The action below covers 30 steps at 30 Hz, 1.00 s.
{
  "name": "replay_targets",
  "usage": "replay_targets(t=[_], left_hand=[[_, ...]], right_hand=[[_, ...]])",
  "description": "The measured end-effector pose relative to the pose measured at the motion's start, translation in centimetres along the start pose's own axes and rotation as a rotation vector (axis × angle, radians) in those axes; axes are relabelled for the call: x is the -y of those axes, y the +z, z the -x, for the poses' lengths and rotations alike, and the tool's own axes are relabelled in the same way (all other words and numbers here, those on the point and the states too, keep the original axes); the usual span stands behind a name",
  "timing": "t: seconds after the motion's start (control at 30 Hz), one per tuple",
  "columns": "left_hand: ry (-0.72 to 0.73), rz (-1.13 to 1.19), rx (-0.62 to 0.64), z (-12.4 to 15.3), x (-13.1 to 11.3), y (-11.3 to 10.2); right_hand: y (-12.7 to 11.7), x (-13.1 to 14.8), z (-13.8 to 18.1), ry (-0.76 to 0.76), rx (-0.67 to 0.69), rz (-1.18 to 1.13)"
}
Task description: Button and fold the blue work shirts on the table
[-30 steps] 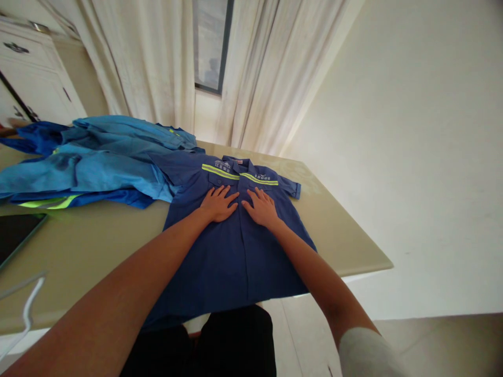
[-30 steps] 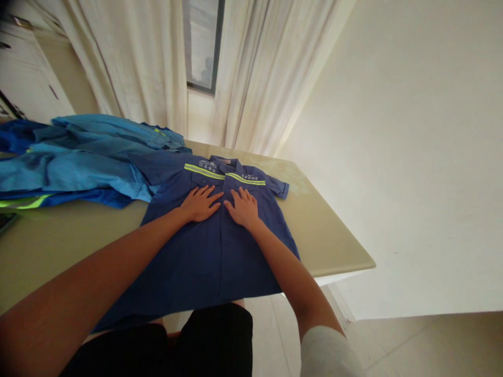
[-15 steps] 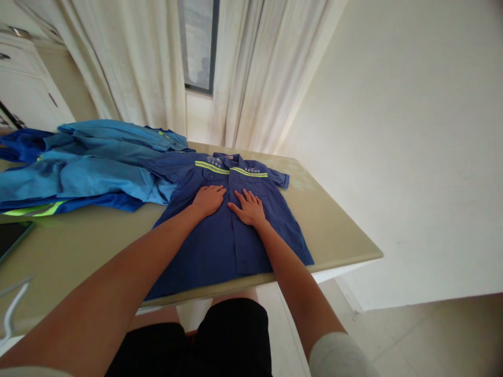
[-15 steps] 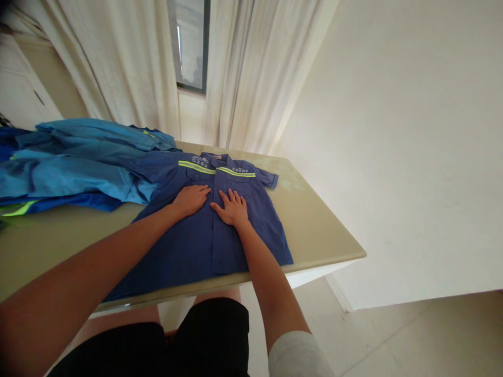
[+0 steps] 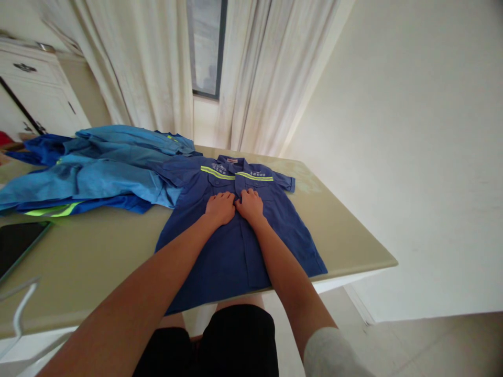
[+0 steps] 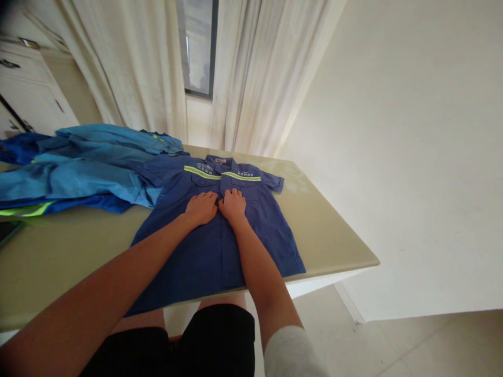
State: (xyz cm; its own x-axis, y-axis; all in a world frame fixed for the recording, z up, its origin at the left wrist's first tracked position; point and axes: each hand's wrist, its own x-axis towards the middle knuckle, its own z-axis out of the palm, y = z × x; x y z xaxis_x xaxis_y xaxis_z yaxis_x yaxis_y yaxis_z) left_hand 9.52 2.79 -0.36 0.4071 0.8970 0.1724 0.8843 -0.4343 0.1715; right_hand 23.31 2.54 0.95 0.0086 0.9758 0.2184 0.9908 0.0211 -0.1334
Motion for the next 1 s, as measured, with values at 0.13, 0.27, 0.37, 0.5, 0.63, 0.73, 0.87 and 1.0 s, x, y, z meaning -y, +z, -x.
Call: replay_targets(t=[0.13, 0.27, 0.37, 0.5, 0.63, 0.73, 0.87, 1.0], left_hand=[[-0.09, -0.003, -0.105, -0.7, -1.4, 0.2], [-0.045, 0.054, -0.142, -1.2, -0.7, 1.0], [0.08, 0.089, -0.133, -1.5, 0.0, 1.5], [0.098, 0.09, -0.065, -1.6, 0.0, 1.8], [0.075, 0.067, -0.059, -1.5, -0.2, 1.7], [0.055, 0.068, -0.069, -1.8, -0.6, 1.5], [-0.051, 0.104, -0.094, -2.7, -1.8, 1.1], [-0.145, 0.128, -0.159, -3.5, -2.5, 1.2]], right_hand=[[0.4, -2.0, -0.1, 0.109, -0.042, -0.145], [0.0, -4.3, -0.7, 0.22, -0.063, -0.345], [0.1, -5.2, -1.4, 0.188, -0.058, -0.488], [1.1, -5.6, -2.2, 0.168, -0.072, -0.599], [2.4, -5.8, -2.7, 0.159, -0.098, -0.63], [2.8, -6.0, -2.8, 0.116, -0.091, -0.67], [2.5, -6.2, -2.6, 0.128, -0.078, -0.693], [2.4, -6.5, -2.4, 0.168, -0.101, -0.703]])
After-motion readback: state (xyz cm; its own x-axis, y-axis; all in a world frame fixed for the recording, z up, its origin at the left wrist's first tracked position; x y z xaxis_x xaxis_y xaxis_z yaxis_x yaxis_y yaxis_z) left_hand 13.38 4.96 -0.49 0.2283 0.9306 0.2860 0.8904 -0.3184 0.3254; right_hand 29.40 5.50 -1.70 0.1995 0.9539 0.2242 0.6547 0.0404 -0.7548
